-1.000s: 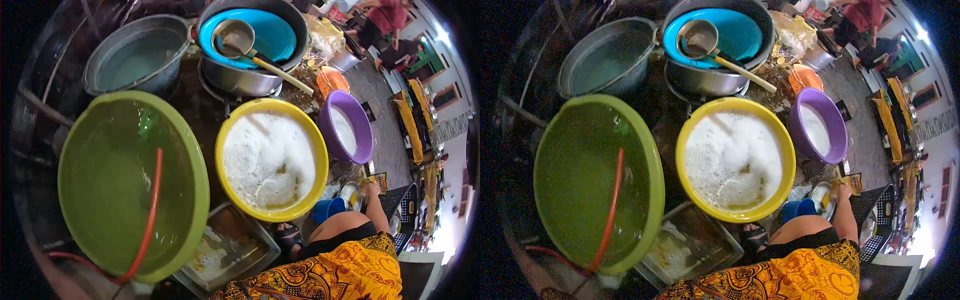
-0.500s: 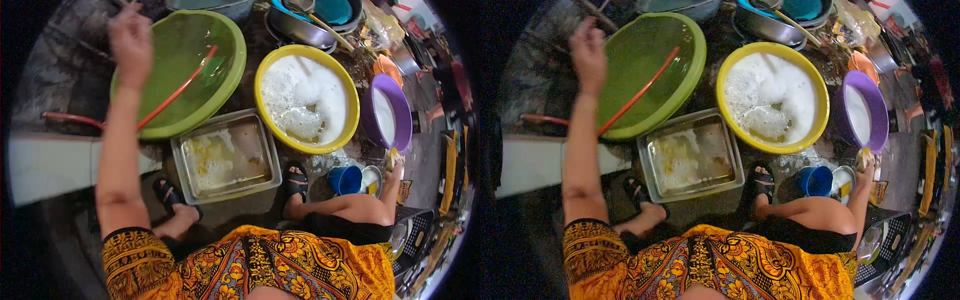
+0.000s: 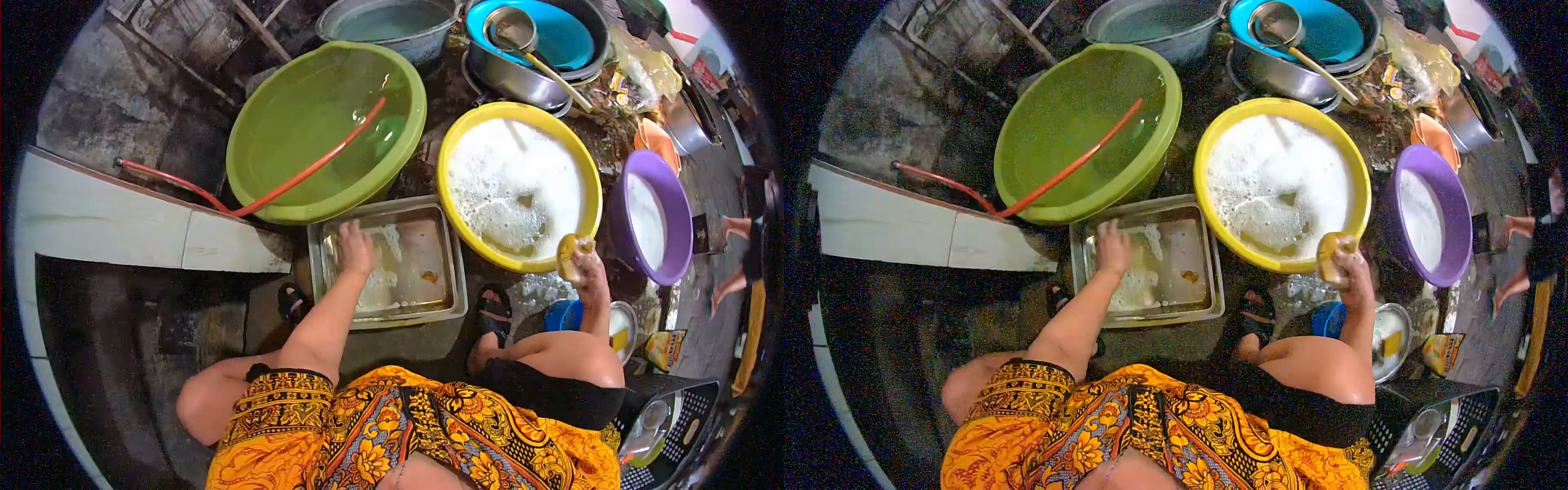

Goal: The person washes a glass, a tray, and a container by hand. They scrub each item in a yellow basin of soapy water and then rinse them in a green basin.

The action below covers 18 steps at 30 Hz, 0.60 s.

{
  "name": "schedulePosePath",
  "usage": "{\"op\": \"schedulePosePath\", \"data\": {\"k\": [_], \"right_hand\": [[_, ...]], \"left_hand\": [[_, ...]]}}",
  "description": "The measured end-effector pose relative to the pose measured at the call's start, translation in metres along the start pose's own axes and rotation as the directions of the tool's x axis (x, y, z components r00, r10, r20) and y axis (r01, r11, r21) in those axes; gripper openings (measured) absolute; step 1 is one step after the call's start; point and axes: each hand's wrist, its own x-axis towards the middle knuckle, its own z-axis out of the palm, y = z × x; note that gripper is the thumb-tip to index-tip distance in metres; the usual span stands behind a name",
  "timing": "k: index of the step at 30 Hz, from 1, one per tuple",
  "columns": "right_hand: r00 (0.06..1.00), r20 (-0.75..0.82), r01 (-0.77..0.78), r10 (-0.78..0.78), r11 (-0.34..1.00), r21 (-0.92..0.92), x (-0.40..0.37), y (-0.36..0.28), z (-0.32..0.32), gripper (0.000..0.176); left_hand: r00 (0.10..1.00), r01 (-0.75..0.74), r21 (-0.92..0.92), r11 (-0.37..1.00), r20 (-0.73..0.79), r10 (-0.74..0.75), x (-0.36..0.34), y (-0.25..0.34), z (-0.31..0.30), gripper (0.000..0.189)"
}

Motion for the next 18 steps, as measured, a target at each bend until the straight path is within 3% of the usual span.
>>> {"op": "schedulePosePath", "data": {"k": [1, 4, 5, 6, 8, 10, 11, 13, 15, 16, 18], "right_hand": [[0.997, 0.048, -0.052, 0.053, 0.999, -0.009, 0.003, 0.002, 0.008, 0.044], [0.967, 0.127, -0.207, 0.219, 0.973, -0.102, 0.008, 0.003, 0.054, 0.046], [0.945, 0.171, -0.256, 0.280, 0.955, -0.152, 0.011, 0.004, 0.069, 0.045], [0.941, 0.169, -0.271, 0.295, 0.951, -0.150, 0.015, 0.011, 0.081, 0.045], [0.811, 0.347, -0.336, 0.472, 0.860, -0.385, 0.025, 0.025, 0.102, 0.045], [0.708, 0.416, -0.331, 0.571, 0.788, -0.519, 0.032, 0.043, 0.123, 0.042], [0.707, 0.415, -0.330, 0.573, 0.786, -0.523, 0.033, 0.051, 0.133, 0.042], [0.682, 0.474, -0.041, 0.557, 0.676, -0.736, 0.034, 0.066, 0.151, 0.041], [0.703, 0.452, 0.049, 0.549, 0.597, -0.801, 0.031, 0.072, 0.165, 0.041], [0.731, 0.428, 0.130, 0.532, 0.508, -0.852, 0.027, 0.072, 0.174, 0.041], [0.729, 0.460, 0.147, 0.507, 0.540, -0.829, 0.023, 0.070, 0.180, 0.041]], "left_hand": [[0.996, 0.079, 0.042, 0.996, 0.045, -0.081, -0.006, -0.002, -0.010, 0.045], [0.992, 0.120, 0.194, 0.974, 0.005, -0.123, -0.034, -0.044, -0.008, 0.053], [0.970, 0.239, 0.143, 0.960, 0.000, -0.242, -0.044, -0.048, -0.009, 0.056], [0.968, 0.245, 0.153, 0.957, 0.009, -0.249, -0.048, -0.060, -0.006, 0.056], [0.952, 0.283, 0.105, 0.953, 0.088, -0.292, -0.051, -0.079, 0.000, 0.058], [0.937, 0.302, 0.101, 0.948, 0.153, -0.315, -0.054, -0.069, -0.009, 0.057], [0.927, 0.308, 0.113, 0.945, 0.189, -0.325, -0.055, -0.061, -0.015, 0.056], [0.936, 0.293, 0.122, 0.948, 0.167, -0.311, -0.056, -0.073, -0.002, 0.055], [0.942, 0.286, 0.139, 0.948, 0.138, -0.305, -0.055, -0.083, 0.002, 0.055], [0.909, 0.319, 0.148, 0.936, 0.231, -0.347, -0.051, -0.081, 0.001, 0.056], [0.866, 0.355, 0.155, 0.922, 0.316, -0.387, -0.044, -0.085, -0.003, 0.057]]}}
